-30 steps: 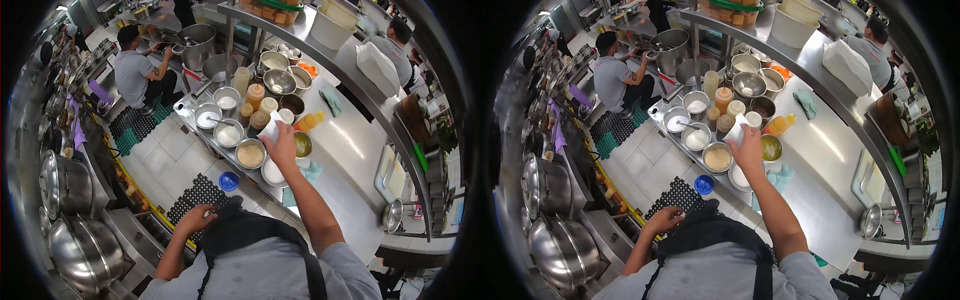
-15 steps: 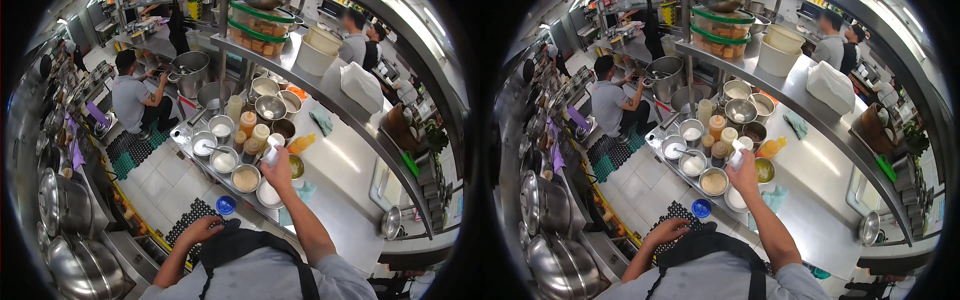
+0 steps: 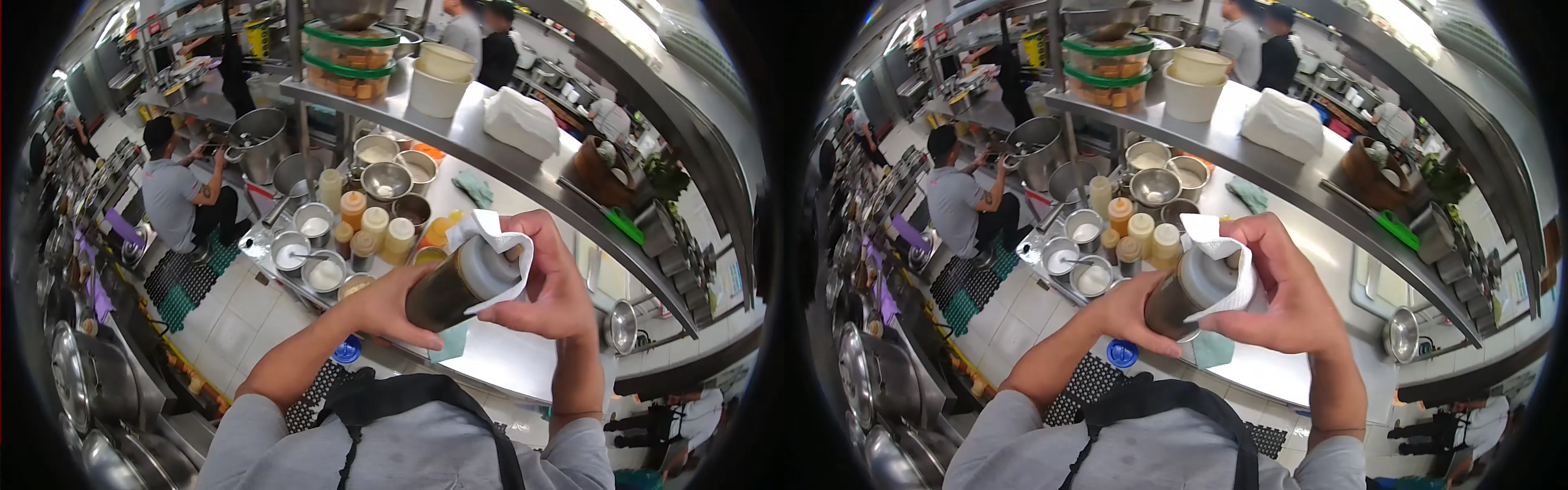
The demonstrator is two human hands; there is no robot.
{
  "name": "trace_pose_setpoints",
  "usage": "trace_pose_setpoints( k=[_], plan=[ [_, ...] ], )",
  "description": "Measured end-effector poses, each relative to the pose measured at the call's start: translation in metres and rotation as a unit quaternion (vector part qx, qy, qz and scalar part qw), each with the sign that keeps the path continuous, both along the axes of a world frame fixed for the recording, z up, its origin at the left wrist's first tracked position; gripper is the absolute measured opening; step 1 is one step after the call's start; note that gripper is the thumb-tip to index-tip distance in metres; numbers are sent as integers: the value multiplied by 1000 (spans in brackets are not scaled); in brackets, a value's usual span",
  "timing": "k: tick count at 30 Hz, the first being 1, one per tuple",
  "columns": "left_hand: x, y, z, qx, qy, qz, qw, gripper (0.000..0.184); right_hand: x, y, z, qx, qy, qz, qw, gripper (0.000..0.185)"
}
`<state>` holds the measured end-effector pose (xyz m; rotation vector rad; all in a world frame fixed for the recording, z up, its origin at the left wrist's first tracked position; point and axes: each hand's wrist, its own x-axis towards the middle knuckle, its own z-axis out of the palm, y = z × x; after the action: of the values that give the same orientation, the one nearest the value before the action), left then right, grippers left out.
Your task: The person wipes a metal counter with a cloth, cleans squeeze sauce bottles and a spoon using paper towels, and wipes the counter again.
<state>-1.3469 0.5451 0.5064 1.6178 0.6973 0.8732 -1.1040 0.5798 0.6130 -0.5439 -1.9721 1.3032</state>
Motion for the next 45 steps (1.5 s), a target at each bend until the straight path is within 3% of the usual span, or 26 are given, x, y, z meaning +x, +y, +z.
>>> trace_pose_setpoints(
  k=[3,4,7,12,14,16,18,21,22,23,25,26,27,30,32,35,37,39,40,42,43,44,45],
  plan=[
    [15,-4,-3,23,-18,-56,998,104,33,0,55,254,-160,35,953,61],
    [18,-4,-7,31,-24,-74,996,103,37,-6,63,226,-137,39,964,43],
    [24,-3,-8,18,17,-161,987,100,52,-25,90,271,-281,25,920,30],
    [49,-7,-43,-56,-35,-202,977,98,62,-52,85,291,-282,43,913,19],
    [67,-11,-24,-51,-27,-170,984,95,73,-55,85,245,-325,-12,913,19],
    [93,-19,-25,34,17,-6,999,90,87,-62,81,202,-345,-81,913,20],
    [119,-32,-14,122,99,157,975,84,98,-68,70,166,-348,-167,908,21],
    [135,-25,-22,173,147,175,958,80,118,-73,46,140,-339,-263,892,22],
    [136,-23,-21,173,137,123,968,78,124,-79,47,143,-339,-248,896,22],
    [135,-21,-19,100,88,29,991,79,129,-85,50,145,-339,-231,900,22],
    [131,-12,-17,-51,-6,-157,986,79,133,-99,61,154,-334,-184,912,22],
    [127,2,-28,-122,-13,-288,950,81,134,-105,67,158,-329,-156,918,22],
    [132,12,-39,-179,-71,-435,879,82,135,-111,71,163,-322,-129,924,22],
    [159,23,-46,-243,-150,-662,693,78,135,-121,75,190,-290,-63,936,21],
    [175,20,-36,-226,-180,-682,672,77,135,-125,73,220,-264,-68,937,20],
    [178,18,-28,-199,-127,-595,768,76,143,-126,73,237,-282,-126,921,20],
    [166,-2,-16,-195,-70,-423,882,78,153,-124,71,238,-284,-184,910,20],
    [179,-26,-10,-91,-26,-171,981,84,160,-120,66,227,-319,-247,886,20],
    [188,-20,-18,-33,-3,-130,991,89,164,-117,63,217,-352,-275,868,21],
    [197,-23,-21,-26,-26,-112,993,84,185,-104,52,241,-245,-317,884,29],
    [196,-24,-16,-18,-8,-131,991,76,190,-109,69,146,-243,-366,886,29],
    [197,-30,-9,-82,-45,-160,983,72,201,-99,61,168,-182,-366,897,30],
    [198,-30,-10,-65,-53,-177,981,68,204,-97,56,101,-115,-350,924,35]
  ],
)
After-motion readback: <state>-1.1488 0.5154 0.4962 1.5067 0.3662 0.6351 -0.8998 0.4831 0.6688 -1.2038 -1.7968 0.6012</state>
